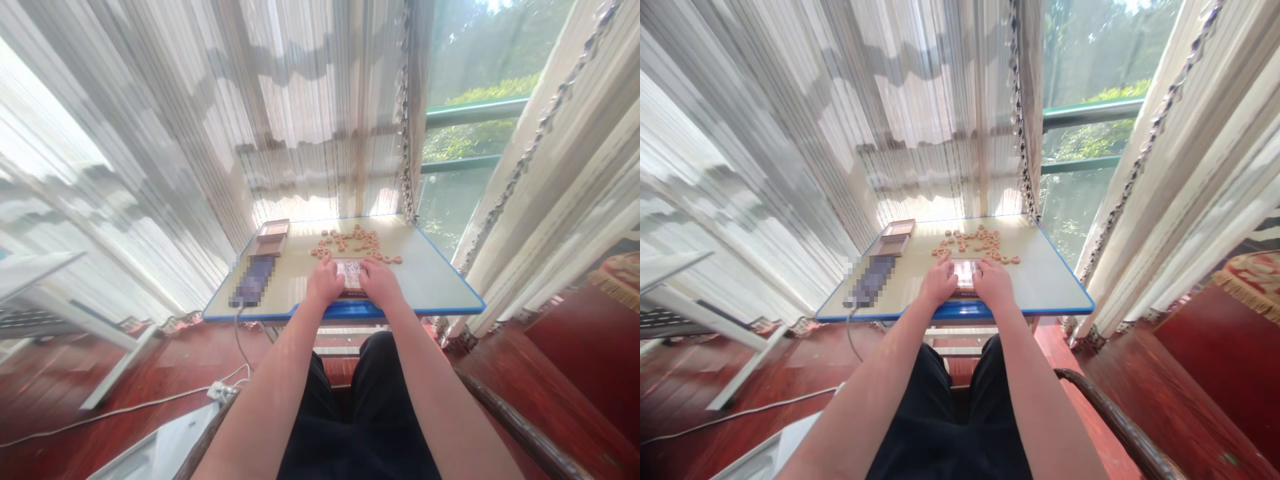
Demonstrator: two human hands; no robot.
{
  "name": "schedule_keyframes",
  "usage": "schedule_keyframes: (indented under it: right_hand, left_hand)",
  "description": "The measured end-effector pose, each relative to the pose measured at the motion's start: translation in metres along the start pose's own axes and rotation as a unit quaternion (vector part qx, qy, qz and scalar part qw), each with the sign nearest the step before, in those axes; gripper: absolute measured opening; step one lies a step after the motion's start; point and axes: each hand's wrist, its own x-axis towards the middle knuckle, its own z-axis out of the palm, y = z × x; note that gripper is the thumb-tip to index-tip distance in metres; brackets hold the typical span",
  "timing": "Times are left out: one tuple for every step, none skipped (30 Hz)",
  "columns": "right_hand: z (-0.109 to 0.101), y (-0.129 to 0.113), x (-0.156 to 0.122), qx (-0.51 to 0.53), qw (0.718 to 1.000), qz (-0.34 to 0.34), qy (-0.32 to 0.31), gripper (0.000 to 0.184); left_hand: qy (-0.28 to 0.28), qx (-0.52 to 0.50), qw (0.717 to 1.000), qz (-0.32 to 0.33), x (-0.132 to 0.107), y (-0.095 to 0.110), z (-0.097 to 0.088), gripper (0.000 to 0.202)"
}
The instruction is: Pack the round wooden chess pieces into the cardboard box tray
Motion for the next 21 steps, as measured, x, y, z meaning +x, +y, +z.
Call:
schedule_keyframes:
  right_hand:
    - [0.0, 0.0, 0.0, -0.001, 1.0, 0.003, -0.017, 0.039]
    - [-0.001, -0.001, -0.002, -0.004, 0.999, 0.008, -0.033, 0.04]
    - [-0.003, -0.002, -0.004, -0.009, 0.999, 0.013, -0.047, 0.041]
    - [-0.004, -0.002, -0.008, -0.015, 0.998, 0.018, -0.059, 0.042]
    - [-0.007, -0.002, -0.012, -0.022, 0.997, 0.022, -0.067, 0.043]
    - [-0.009, -0.001, -0.017, -0.028, 0.997, 0.023, -0.072, 0.044]
    - [-0.012, 0.001, -0.023, -0.032, 0.997, 0.027, -0.071, 0.045]
    - [-0.015, 0.005, -0.029, -0.034, 0.997, 0.024, -0.066, 0.046]
    - [-0.019, 0.01, -0.035, -0.035, 0.998, 0.013, -0.056, 0.045]
    - [-0.022, 0.016, -0.04, -0.037, 0.998, -0.003, -0.046, 0.045]
    - [-0.026, 0.023, -0.045, -0.042, 0.998, -0.008, -0.038, 0.045]
    - [-0.03, 0.03, -0.05, -0.044, 0.999, -0.011, -0.03, 0.045]
    - [-0.035, 0.039, -0.054, -0.047, 0.999, -0.007, -0.023, 0.045]
    - [-0.039, 0.047, -0.057, -0.05, 0.999, 0.0, -0.017, 0.045]
    - [-0.044, 0.055, -0.059, -0.05, 0.999, 0.008, -0.015, 0.045]
    - [-0.049, 0.062, -0.061, -0.05, 0.998, 0.023, -0.015, 0.045]
    - [-0.053, 0.069, -0.062, -0.05, 0.998, 0.041, -0.016, 0.045]
    - [-0.058, 0.075, -0.062, -0.051, 0.997, 0.062, -0.016, 0.045]
    - [-0.062, 0.081, -0.063, -0.054, 0.995, 0.084, -0.016, 0.045]
    - [-0.066, 0.086, -0.062, -0.059, 0.993, 0.105, -0.015, 0.045]
    - [-0.07, 0.091, -0.062, -0.066, 0.99, 0.124, -0.013, 0.045]
  left_hand:
    - [-0.005, 0.01, 1.0, 0.028, 0.0, 0.0, 0.001, 0.039]
    - [-0.013, 0.026, 0.998, 0.058, -0.001, 0.0, 0.003, 0.043]
    - [-0.023, 0.046, 0.995, 0.087, -0.002, 0.001, 0.003, 0.045]
    - [-0.033, 0.07, 0.99, 0.119, -0.005, 0.003, 0.003, 0.046]
    - [-0.044, 0.097, 0.983, 0.151, -0.008, 0.006, 0.003, 0.045]
    - [-0.053, 0.122, 0.975, 0.177, -0.012, 0.009, 0.003, 0.044]
    - [-0.067, 0.142, 0.965, 0.212, -0.017, 0.014, 0.003, 0.043]
    - [-0.074, 0.156, 0.955, 0.243, -0.022, 0.02, 0.003, 0.042]
    - [-0.076, 0.165, 0.948, 0.259, -0.027, 0.027, 0.003, 0.041]
    - [-0.079, 0.167, 0.947, 0.262, -0.031, 0.034, 0.005, 0.042]
    - [-0.086, 0.162, 0.95, 0.255, -0.033, 0.042, 0.007, 0.042]
    - [-0.088, 0.152, 0.957, 0.23, -0.035, 0.051, 0.01, 0.042]
    - [-0.089, 0.141, 0.964, 0.208, -0.036, 0.059, 0.014, 0.044]
    - [-0.093, 0.128, 0.968, 0.195, -0.035, 0.068, 0.018, 0.046]
    - [-0.101, 0.114, 0.97, 0.191, -0.034, 0.077, 0.022, 0.048]
    - [-0.111, 0.101, 0.97, 0.189, -0.032, 0.086, 0.026, 0.049]
    - [-0.12, 0.088, 0.97, 0.19, -0.031, 0.095, 0.03, 0.05]
    - [-0.125, 0.075, 0.971, 0.191, -0.029, 0.103, 0.034, 0.051]
    - [-0.124, 0.065, 0.972, 0.19, -0.027, 0.111, 0.038, 0.051]
    - [-0.118, 0.057, 0.973, 0.189, -0.026, 0.118, 0.042, 0.052]
    - [-0.111, 0.05, 0.974, 0.191, -0.024, 0.126, 0.047, 0.053]
